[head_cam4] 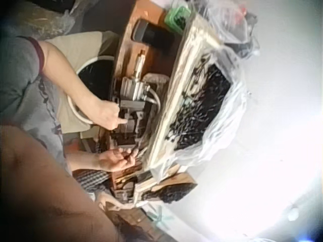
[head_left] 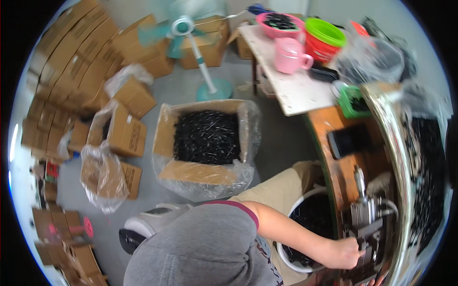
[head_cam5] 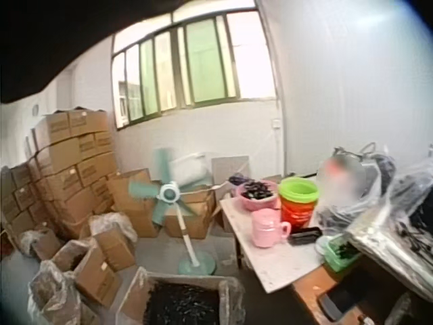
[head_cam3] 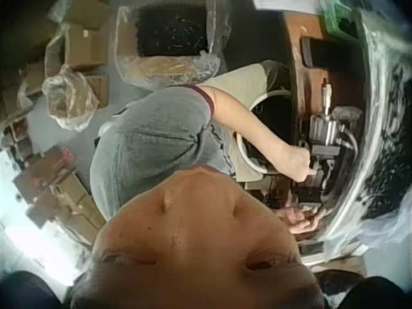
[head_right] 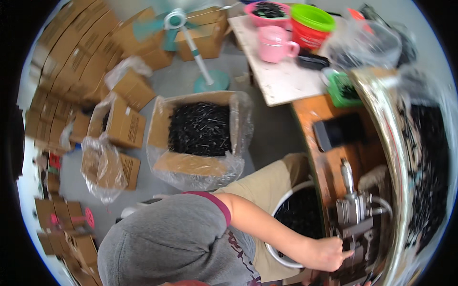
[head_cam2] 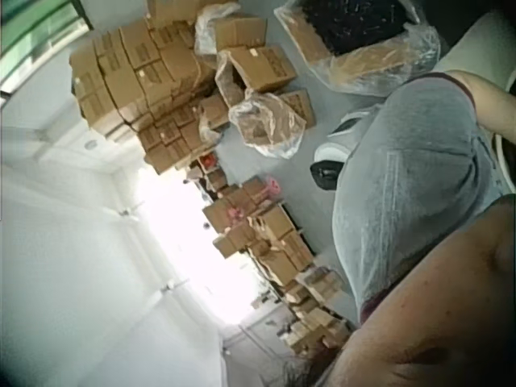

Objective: The recorder is using a specialized clamping fixture or press to assemble black plastic components.

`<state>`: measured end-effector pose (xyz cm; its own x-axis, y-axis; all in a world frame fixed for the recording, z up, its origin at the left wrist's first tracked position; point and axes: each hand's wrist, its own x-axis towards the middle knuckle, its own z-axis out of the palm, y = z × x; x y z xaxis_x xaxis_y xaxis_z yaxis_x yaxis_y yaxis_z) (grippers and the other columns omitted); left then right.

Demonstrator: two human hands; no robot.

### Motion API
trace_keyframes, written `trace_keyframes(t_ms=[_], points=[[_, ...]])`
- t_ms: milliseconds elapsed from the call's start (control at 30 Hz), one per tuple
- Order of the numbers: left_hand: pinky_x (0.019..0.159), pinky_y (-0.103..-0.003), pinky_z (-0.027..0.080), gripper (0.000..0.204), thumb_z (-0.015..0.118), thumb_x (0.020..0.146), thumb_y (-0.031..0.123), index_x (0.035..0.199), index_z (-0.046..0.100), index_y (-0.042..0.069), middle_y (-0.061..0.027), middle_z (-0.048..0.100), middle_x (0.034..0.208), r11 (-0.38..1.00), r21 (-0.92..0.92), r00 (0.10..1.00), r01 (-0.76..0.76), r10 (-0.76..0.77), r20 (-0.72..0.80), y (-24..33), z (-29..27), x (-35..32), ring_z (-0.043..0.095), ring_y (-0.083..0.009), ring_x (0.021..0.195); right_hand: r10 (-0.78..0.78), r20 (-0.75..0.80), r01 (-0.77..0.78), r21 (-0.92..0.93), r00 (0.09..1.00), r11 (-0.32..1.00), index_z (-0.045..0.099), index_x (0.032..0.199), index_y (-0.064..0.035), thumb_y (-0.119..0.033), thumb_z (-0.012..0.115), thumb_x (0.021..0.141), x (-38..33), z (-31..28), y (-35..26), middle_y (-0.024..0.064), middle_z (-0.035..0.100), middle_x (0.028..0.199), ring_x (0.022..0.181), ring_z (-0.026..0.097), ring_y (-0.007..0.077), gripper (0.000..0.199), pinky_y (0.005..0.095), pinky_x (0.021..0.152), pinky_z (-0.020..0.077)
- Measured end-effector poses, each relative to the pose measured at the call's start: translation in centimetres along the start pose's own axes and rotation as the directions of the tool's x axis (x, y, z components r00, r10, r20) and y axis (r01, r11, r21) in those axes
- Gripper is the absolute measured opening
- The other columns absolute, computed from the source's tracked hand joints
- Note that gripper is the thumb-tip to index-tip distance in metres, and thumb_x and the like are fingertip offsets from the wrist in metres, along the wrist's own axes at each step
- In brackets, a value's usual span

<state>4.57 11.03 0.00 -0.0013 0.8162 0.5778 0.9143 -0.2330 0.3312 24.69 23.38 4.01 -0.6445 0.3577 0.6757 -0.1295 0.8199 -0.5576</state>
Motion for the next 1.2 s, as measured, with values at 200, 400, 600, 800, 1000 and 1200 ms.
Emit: trace_keyframes(t_ms=[200, 400, 600, 800, 1000, 1200], points=[[0.063, -0.045, 0.055, 0.032, 0.078, 0.075, 0.037, 0.092, 0.073, 0.011, -0.0077, 0.074, 0.083, 0.997, 0.039, 0.960, -0.060, 0.047, 0.275, 0.7, 0.4, 0.0, 0.071, -0.0325, 0.076, 0.331, -0.176, -0.165, 0.601, 0.927, 0.782, 0.060, 0.114, -0.0017, -0.009, 0.058, 0.095, 4.8, 3.8, -2.9, 0.0171, 0.054, 0.139, 0.097, 0.066, 0.0238, 0.020, 0.0309, 0.072, 0.0585], [0.064, -0.042, 0.055, 0.037, 0.076, 0.074, 0.041, 0.087, 0.070, 0.008, -0.0099, 0.073, 0.086, 0.995, -0.033, 0.977, -0.097, 0.101, 0.186, -0.7, -3.3, 0.0, 0.071, -0.0305, 0.077, 0.344, -0.287, -0.186, 0.461, 0.894, 0.868, 0.060, 0.110, -0.0025, -0.013, 0.065, 0.094, 6.7, 6.6, -4.6, 0.0107, 0.058, 0.119, 0.089, 0.060, 0.0194, 0.020, 0.0273, 0.069, 0.0492], [0.048, -0.045, 0.043, 0.031, 0.069, 0.062, 0.037, 0.066, 0.069, 0.006, -0.0093, 0.062, 0.061, 0.988, 0.142, 0.922, 0.059, 0.001, -0.388, -4.8, -5.7, 5.8, 0.063, -0.0292, 0.058, 0.407, -0.399, -0.337, 0.236, 0.822, 0.911, 0.058, 0.118, -0.0021, -0.017, 0.066, 0.094, 7.0, 7.5, -6.7, 0.0094, 0.055, 0.125, 0.099, 0.058, 0.0219, 0.029, 0.0308, 0.078, 0.0499], [0.067, -0.044, 0.052, 0.014, 0.069, 0.065, 0.023, 0.061, 0.069, 0.009, -0.0143, 0.066, 0.069, 0.987, 0.112, 0.915, 0.111, -0.058, -0.400, -11.1, -11.7, 11.1, 0.065, -0.0321, 0.081, 0.338, -0.254, -0.385, -0.165, 0.906, 0.908, 0.058, 0.120, 0.0072, -0.017, 0.061, 0.096, 4.7, 6.9, -6.8, 0.0231, 0.049, 0.140, 0.120, 0.057, 0.0296, 0.034, 0.0362, 0.098, 0.0481], [0.079, -0.050, 0.056, 0.030, 0.070, 0.073, 0.013, 0.103, 0.077, 0.018, -0.0153, 0.073, 0.094, 0.954, 0.203, 0.965, 0.221, -0.184, -0.188, -14.5, -11.9, 15.5, 0.070, -0.0345, 0.090, 0.412, -0.181, -0.431, -0.084, 0.893, 0.898, 0.066, 0.108, 0.0028, 0.007, 0.073, 0.079, 4.0, 8.1, -6.2, 0.0165, 0.058, 0.133, 0.117, 0.061, 0.0255, 0.031, 0.0328, 0.095, 0.0505], [0.073, -0.032, 0.057, 0.017, 0.066, 0.083, 0.014, 0.091, 0.077, 0.005, -0.0124, 0.075, 0.086, 0.882, 0.466, 0.997, 0.074, -0.048, -0.067, -14.7, -8.6, 18.1, 0.072, -0.0221, 0.080, 0.320, -0.051, -0.312, -0.404, 0.946, 0.860, 0.066, 0.100, 0.0035, 0.006, 0.075, 0.077, 3.3, 8.6, -6.3, 0.0184, 0.063, 0.128, 0.107, 0.067, 0.0291, 0.025, 0.0362, 0.091, 0.0544]])
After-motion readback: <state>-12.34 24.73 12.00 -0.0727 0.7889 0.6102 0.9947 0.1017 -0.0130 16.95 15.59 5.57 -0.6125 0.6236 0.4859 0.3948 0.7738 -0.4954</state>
